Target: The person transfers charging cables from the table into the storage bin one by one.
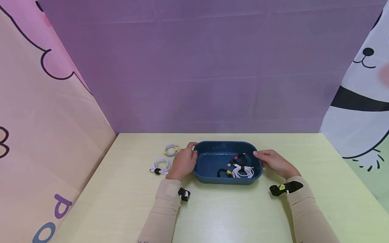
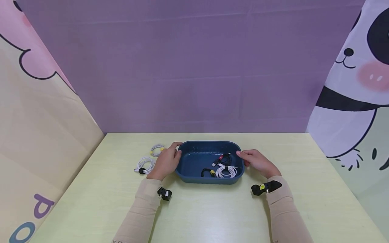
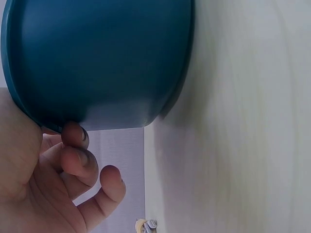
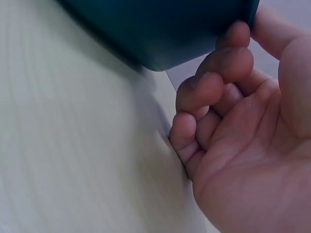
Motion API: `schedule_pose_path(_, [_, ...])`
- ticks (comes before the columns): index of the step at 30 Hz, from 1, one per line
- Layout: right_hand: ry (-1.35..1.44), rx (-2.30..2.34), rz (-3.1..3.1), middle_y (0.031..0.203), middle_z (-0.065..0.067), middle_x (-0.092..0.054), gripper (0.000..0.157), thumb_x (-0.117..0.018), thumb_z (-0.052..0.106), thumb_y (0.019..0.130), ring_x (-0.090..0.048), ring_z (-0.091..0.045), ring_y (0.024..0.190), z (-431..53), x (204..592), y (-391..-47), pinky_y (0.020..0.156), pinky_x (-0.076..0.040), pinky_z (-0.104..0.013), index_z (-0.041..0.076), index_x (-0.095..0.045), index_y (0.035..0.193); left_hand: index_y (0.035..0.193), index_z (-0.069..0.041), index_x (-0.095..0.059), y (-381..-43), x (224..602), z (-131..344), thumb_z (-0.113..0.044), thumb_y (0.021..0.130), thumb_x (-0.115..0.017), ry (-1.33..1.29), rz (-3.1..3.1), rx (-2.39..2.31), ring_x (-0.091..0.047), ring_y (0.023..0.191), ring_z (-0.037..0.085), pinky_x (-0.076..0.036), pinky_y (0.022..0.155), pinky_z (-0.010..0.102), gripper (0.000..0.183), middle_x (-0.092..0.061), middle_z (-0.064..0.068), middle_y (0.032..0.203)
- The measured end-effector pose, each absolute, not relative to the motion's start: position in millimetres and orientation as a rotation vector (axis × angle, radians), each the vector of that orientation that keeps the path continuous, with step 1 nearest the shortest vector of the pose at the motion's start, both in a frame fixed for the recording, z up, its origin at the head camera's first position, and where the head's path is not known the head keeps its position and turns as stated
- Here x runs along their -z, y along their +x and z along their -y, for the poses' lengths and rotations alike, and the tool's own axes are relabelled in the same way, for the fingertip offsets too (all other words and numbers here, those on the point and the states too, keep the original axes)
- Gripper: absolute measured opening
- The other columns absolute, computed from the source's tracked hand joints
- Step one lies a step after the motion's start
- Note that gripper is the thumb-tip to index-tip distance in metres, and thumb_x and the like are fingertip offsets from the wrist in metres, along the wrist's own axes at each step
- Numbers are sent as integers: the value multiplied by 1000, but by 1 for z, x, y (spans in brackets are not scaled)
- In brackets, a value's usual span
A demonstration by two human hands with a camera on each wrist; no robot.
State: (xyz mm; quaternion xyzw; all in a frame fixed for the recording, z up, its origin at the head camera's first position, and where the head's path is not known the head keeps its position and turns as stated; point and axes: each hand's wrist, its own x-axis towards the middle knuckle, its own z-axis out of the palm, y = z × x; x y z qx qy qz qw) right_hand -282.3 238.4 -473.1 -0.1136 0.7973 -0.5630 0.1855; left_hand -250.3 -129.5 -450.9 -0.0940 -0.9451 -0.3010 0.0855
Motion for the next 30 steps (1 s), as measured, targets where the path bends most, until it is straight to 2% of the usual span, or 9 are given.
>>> schedule_pose_path(19, [-338,1706,-2151,67,7,-46,39,-54,29,107,-47,-10,68,-241,478,-280,69,-36,-27,19,-60,71,145,-9,-52,-252,452,129,-19,107,-51,-261,2830,907,-46,48,14,-34,47,26,39,-50,0,61])
schedule_pose_path(30, [-329,1725,-2135,69,6,-46,38,-54,29,107,-48,-10,71,-242,482,-282,72,-38,-27,20,-63,72,145,-8,-52,-255,454,129,-19,107,-51,-272,2834,918,-45,47,14,-33,47,27,40,-51,1,61])
